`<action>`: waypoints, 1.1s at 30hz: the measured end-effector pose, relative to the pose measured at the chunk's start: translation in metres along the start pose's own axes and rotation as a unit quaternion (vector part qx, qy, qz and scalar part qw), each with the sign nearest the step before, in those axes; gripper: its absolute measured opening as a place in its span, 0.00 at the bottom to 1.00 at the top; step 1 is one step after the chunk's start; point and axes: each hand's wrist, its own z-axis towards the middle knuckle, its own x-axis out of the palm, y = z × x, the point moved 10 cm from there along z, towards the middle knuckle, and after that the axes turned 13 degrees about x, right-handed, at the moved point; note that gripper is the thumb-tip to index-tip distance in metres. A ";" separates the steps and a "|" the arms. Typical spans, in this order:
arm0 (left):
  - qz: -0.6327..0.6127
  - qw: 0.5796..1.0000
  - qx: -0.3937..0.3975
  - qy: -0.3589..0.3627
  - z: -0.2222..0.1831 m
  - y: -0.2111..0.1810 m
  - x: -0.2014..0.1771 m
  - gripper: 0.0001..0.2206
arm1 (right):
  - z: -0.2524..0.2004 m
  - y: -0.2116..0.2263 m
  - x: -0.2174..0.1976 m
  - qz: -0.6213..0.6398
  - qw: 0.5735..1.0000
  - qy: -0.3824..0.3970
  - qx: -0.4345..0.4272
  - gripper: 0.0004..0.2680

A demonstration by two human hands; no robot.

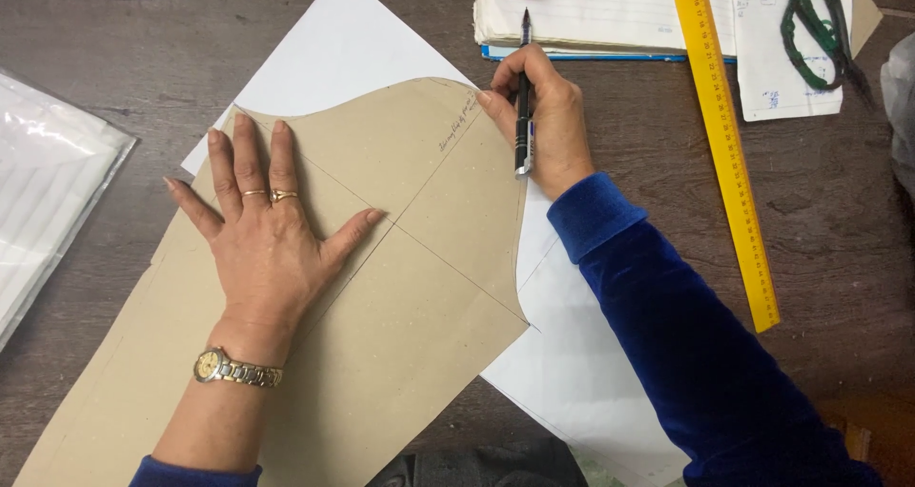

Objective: Tracing a cardboard sleeve pattern onto white paper using a ruler and a marker

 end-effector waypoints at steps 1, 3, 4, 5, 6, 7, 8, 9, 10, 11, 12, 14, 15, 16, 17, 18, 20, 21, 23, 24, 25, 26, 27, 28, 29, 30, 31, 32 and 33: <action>0.000 1.000 0.000 0.000 0.001 -0.001 -0.001 0.48 | 0.000 0.000 0.000 0.000 1.000 0.000 0.000 0.09; -0.009 1.000 -0.014 0.020 0.001 0.001 0.001 0.49 | 0.001 -0.003 0.000 -0.001 1.000 -0.002 0.010 0.09; -0.009 1.000 -0.014 0.021 0.001 0.001 0.001 0.49 | 0.002 -0.004 0.000 -0.001 1.000 -0.002 0.011 0.09; -0.008 1.000 -0.013 0.019 0.001 0.001 0.001 0.49 | 0.002 -0.004 0.000 0.000 1.000 -0.005 0.003 0.09; -0.006 1.000 -0.013 0.018 0.001 0.000 0.001 0.49 | 0.002 -0.003 0.000 0.001 1.000 -0.007 -0.004 0.09; -0.006 1.000 -0.012 0.018 0.001 0.000 0.001 0.49 | 0.001 -0.003 -0.001 0.001 1.000 -0.007 -0.003 0.09; -0.008 1.000 -0.013 0.016 0.002 0.000 0.000 0.49 | 0.001 -0.002 -0.001 0.003 1.000 -0.006 -0.005 0.09; -0.010 1.000 -0.013 0.013 0.002 -0.001 0.000 0.49 | 0.001 -0.001 -0.001 0.004 1.000 -0.005 -0.006 0.09; -0.009 1.000 -0.013 0.013 0.002 0.000 0.000 0.49 | 0.001 -0.001 -0.001 0.004 1.000 -0.005 -0.006 0.09; -0.004 1.000 -0.011 0.013 0.001 0.000 0.000 0.49 | 0.001 -0.002 -0.001 0.004 1.000 -0.006 -0.005 0.09; 0.002 1.000 -0.010 0.013 0.001 0.000 0.001 0.49 | 0.002 -0.002 0.000 0.003 1.000 -0.007 -0.005 0.09; 0.005 1.000 -0.013 0.021 0.001 0.001 0.002 0.49 | 0.001 -0.002 0.000 0.001 1.000 -0.008 -0.005 0.09; 0.009 0.999 -0.017 0.028 0.000 0.002 0.003 0.49 | 0.001 -0.002 -0.001 -0.002 1.000 -0.009 -0.005 0.09; 0.009 0.999 -0.017 0.028 0.000 0.001 0.003 0.49 | 0.001 -0.002 0.000 -0.002 1.000 -0.009 -0.005 0.09; 0.000 1.000 -0.011 0.016 0.001 -0.001 0.000 0.49 | 0.001 -0.002 -0.001 0.001 1.000 -0.011 -0.010 0.09; -0.009 1.000 -0.006 0.005 0.002 -0.003 -0.003 0.49 | 0.001 -0.001 0.000 0.004 1.000 -0.012 -0.016 0.09; -0.003 1.000 -0.008 0.012 0.001 -0.001 0.000 0.49 | 0.001 -0.001 -0.001 0.005 1.000 -0.012 -0.017 0.09; 0.002 1.000 -0.011 0.019 0.001 0.000 0.002 0.49 | 0.001 0.000 -0.001 0.004 1.000 -0.012 -0.017 0.09; 0.003 1.000 -0.007 0.012 0.001 -0.001 0.002 0.49 | -0.001 -0.001 -0.002 0.010 1.000 -0.016 -0.019 0.09; 0.008 1.000 -0.004 0.001 0.002 0.000 -0.002 0.49 | 0.002 0.003 -0.001 0.018 0.999 -0.021 -0.027 0.09; 0.013 1.000 -0.007 -0.004 -0.002 -0.002 -0.002 0.49 | -0.004 0.000 -0.003 0.022 0.999 -0.020 -0.034 0.09; 0.028 1.000 0.003 -0.014 -0.001 -0.003 -0.004 0.49 | -0.001 -0.005 -0.002 0.008 0.999 -0.027 -0.024 0.08; 0.043 0.999 0.013 -0.024 0.001 -0.004 -0.005 0.48 | 0.002 -0.009 -0.001 -0.005 0.999 -0.035 -0.014 0.08; 0.052 0.998 0.009 -0.032 0.002 -0.002 -0.006 0.48 | 0.002 -0.003 -0.002 0.002 0.999 -0.035 -0.026 0.08; 0.061 0.998 0.008 -0.028 0.003 0.000 -0.004 0.49 | 0.004 -0.005 -0.003 -0.006 0.999 -0.040 -0.004 0.08; 0.064 0.998 0.006 -0.020 0.002 0.000 0.000 0.50 | 0.001 -0.008 -0.005 -0.018 0.999 -0.043 0.020 0.07; 0.068 0.997 0.001 -0.026 0.000 0.002 -0.003 0.50 | 0.000 -0.007 -0.002 -0.015 0.999 -0.041 0.012 0.07; 0.072 0.997 0.001 -0.029 0.001 0.001 -0.004 0.50 | 0.000 -0.008 -0.004 -0.027 0.998 -0.058 0.005 0.07; 0.076 0.997 0.002 -0.032 0.003 0.000 -0.005 0.50 | 0.000 -0.008 -0.007 -0.038 0.996 -0.075 -0.002 0.07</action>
